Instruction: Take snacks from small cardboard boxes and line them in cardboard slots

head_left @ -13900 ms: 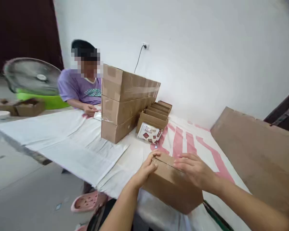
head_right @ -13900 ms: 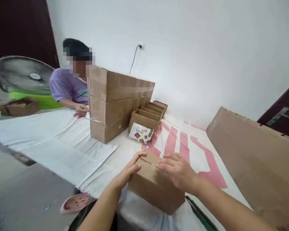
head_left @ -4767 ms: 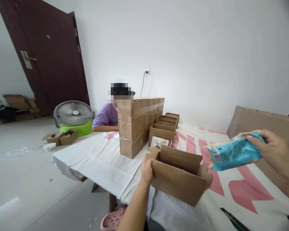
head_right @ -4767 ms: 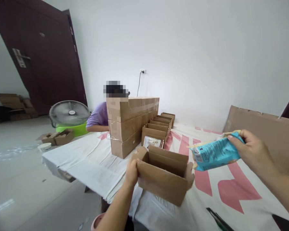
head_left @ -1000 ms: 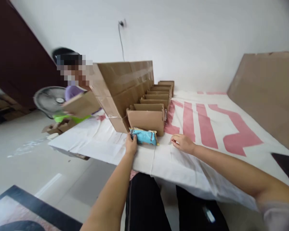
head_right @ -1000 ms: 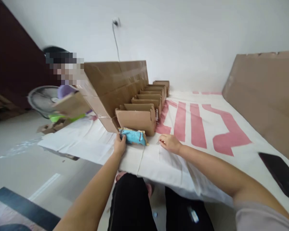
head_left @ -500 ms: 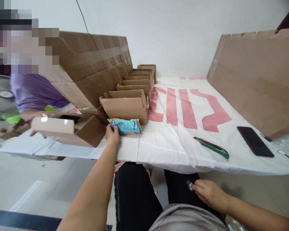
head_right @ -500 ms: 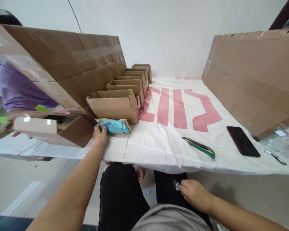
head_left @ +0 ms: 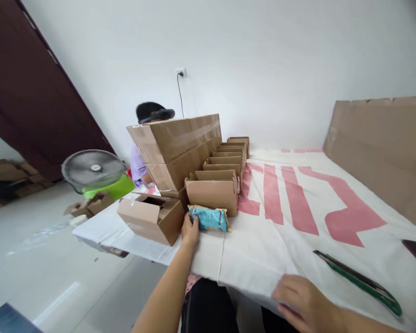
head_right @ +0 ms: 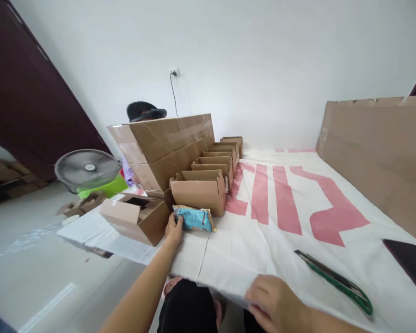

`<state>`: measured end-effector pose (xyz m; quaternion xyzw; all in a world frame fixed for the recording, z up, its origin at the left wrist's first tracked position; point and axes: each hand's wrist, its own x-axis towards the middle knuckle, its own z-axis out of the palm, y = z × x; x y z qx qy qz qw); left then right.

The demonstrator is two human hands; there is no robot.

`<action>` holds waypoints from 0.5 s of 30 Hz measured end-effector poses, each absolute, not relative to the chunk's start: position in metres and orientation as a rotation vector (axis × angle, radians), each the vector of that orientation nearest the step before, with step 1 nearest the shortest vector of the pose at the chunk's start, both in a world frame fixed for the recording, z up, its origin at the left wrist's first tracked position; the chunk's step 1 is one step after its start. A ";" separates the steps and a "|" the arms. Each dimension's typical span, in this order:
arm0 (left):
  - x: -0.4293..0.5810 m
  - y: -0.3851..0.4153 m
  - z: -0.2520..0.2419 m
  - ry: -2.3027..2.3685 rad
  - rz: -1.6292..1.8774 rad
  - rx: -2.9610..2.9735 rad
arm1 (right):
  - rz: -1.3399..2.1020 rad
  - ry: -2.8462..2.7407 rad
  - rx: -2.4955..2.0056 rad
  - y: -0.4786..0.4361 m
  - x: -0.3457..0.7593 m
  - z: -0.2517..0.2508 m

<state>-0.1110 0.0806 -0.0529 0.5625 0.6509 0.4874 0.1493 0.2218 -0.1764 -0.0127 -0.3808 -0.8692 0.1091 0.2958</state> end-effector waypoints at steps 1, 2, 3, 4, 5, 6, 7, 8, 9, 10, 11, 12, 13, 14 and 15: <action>-0.111 0.081 -0.053 1.868 1.399 1.617 | 0.315 -2.278 -1.003 -0.157 0.218 -0.012; -0.111 0.081 -0.053 1.866 1.399 1.617 | 0.355 -2.221 -1.014 -0.135 0.215 -0.013; -0.111 0.081 -0.054 1.864 1.399 1.615 | 0.400 -2.161 -1.048 -0.112 0.211 -0.014; -0.111 0.081 -0.053 1.863 1.399 1.612 | 0.442 -2.099 -1.100 -0.089 0.207 -0.016; -0.111 0.081 -0.053 1.863 1.398 1.609 | 0.481 -2.029 -1.162 -0.065 0.204 -0.019; -0.111 0.081 -0.053 1.863 1.396 1.605 | 0.517 -1.950 -1.233 -0.042 0.199 -0.022; -0.111 0.081 -0.053 1.863 1.394 1.601 | 0.554 -1.859 -1.310 -0.020 0.195 -0.025; -0.111 0.081 -0.054 1.862 1.391 1.599 | 0.587 -1.755 -1.395 0.001 0.191 -0.028; -0.112 0.082 -0.054 1.863 1.387 1.597 | 0.607 -1.649 -1.467 0.021 0.187 -0.031; -0.112 0.082 -0.054 1.865 1.384 1.594 | 0.607 -1.592 -1.501 0.038 0.184 -0.034; -0.112 0.082 -0.055 1.866 1.381 1.592 | 0.602 -1.547 -1.523 0.054 0.181 -0.036; -0.112 0.083 -0.056 1.866 1.378 1.591 | 0.590 -1.520 -1.534 0.068 0.179 -0.038; -0.112 0.083 -0.056 1.865 1.376 1.591 | 0.576 -1.506 -1.537 0.081 0.178 -0.039; -0.112 0.084 -0.057 1.863 1.374 1.592 | 0.565 -1.489 -1.544 0.093 0.177 -0.040; -0.112 0.084 -0.058 1.860 1.371 1.595 | 0.555 -1.474 -1.552 0.104 0.177 -0.040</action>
